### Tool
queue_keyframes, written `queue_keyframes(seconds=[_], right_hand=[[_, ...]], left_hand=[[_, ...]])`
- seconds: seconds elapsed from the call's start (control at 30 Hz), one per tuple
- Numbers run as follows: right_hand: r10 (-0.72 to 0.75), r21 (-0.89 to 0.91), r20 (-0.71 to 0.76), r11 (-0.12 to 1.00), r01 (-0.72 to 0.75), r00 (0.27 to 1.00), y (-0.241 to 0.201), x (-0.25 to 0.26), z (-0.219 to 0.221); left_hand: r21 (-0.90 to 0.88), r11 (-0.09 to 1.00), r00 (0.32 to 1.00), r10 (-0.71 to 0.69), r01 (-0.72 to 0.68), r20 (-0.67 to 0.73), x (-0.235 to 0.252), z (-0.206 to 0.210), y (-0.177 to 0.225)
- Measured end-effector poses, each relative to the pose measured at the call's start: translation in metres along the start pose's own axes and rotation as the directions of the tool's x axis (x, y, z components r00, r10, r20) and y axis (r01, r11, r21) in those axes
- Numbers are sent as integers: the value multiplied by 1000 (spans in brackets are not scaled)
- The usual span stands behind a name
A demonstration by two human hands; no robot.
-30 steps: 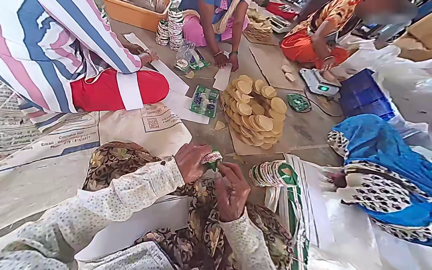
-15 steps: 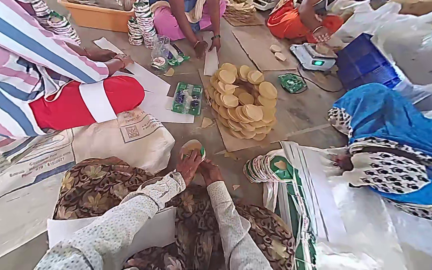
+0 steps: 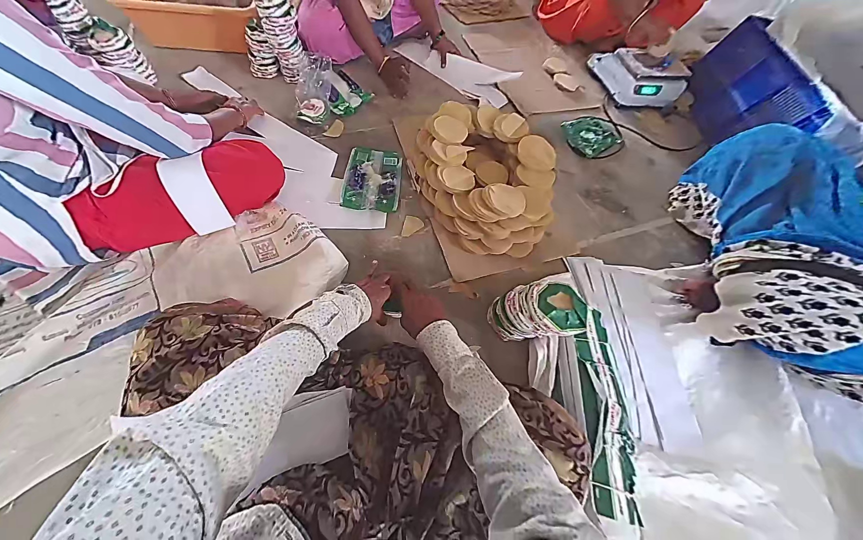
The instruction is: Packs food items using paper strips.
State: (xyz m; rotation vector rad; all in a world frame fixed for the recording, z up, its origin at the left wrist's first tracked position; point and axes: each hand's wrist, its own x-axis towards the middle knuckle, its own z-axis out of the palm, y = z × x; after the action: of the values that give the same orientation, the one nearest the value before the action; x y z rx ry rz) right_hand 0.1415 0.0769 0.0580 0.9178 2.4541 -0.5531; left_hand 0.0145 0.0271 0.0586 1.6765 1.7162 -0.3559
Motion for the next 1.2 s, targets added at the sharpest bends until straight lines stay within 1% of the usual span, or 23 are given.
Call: queue_keyframes(seconds=[0.13, 0.23, 0.33, 0.43, 0.47, 0.5, 0.57, 0.6, 0.63, 0.67, 0.73, 0.8, 0.87, 0.9, 0.93, 0.97, 1.0, 1.03, 1.07, 1.1, 1.13, 1.17, 1.2], right_hand=[[34, 23, 57, 999, -36, 998, -4, -5, -14], [40, 67, 18, 997, -41, 999, -5, -4, -4], [53, 70, -31, 996, -50, 998, -11, -5, 15], [28, 66, -71, 998, -24, 997, -17, -16, 24], [15, 142, -135, 990, 4, 991, -13, -20, 27], [30, 287, -239, 957, 40, 971, -7, -25, 31], [184, 557, -491, 818, 144, 851, 8, -26, 43], [287, 637, -530, 756, 152, 798, 18, -20, 47], [368, 696, -496, 710, 107, 786, 28, -12, 47], [398, 723, -426, 689, 41, 812, 37, -3, 45], [325, 686, -328, 728, -13, 887, 48, 19, 37], [237, 615, -291, 788, -9, 927, 42, 41, 25], [223, 534, -297, 845, -32, 929, 30, 59, 16], [248, 523, -299, 850, -59, 922, 25, 64, 15], [293, 544, -291, 834, -94, 911, 22, 65, 14], [357, 580, -273, 802, -143, 893, 19, 61, 13], [435, 631, -261, 753, -189, 862, 17, 55, 14], [510, 696, -274, 690, -199, 815, 15, 51, 20], [571, 740, -297, 644, -193, 766, 11, 47, 29], [595, 747, -340, 642, -175, 728, 5, 42, 39], [583, 721, -385, 674, -162, 715, 0, 37, 48], [535, 670, -436, 730, -136, 723, -3, 34, 55], [468, 609, -478, 787, -105, 743, -3, 31, 60]], left_hand=[[61, 998, 1000, -23, 22, 15, -8, -6, 7], [198, 978, 995, -77, 62, 69, -29, -17, 23], [227, 971, 994, -87, 71, 61, -32, -15, 25], [206, 977, 997, -62, 52, 45, -20, -4, 19], [193, 980, 998, -57, 49, 39, -20, -5, 20], [162, 986, 998, -55, 48, 35, -20, -4, 20], [163, 985, 996, -66, 55, 63, -21, -6, 20], [183, 983, 998, -44, 35, 44, -14, 0, 15], [142, 990, 1000, -7, 6, 7, -9, 5, 10], [114, 993, 1000, 22, -22, -6, -7, 9, 7], [84, 995, 999, 48, -47, -4, -6, 10, 3], [70, 996, 998, 55, -56, 11, -6, 9, 2], [61, 996, 998, 58, -58, -3, -5, 10, 1], [15, 998, 997, 62, -62, -48, -6, 15, -2], [-67, 995, 986, 63, -74, -153, -7, 27, -5], [-204, 972, 945, 44, -115, -325, -8, 43, -9], [-351, 913, 831, -24, -208, -556, -4, 64, -10], [-473, 831, 705, -149, -291, -694, 6, 81, -6], [-607, 725, 655, -290, -326, -698, 12, 88, 0], [-723, 601, 650, -405, -341, -643, 16, 91, 9], [-795, 490, 647, -483, -358, -589, 23, 93, 18], [-830, 432, 636, -540, -353, -551, 29, 91, 24], [-849, 410, 633, -570, -333, -524, 33, 87, 28]])
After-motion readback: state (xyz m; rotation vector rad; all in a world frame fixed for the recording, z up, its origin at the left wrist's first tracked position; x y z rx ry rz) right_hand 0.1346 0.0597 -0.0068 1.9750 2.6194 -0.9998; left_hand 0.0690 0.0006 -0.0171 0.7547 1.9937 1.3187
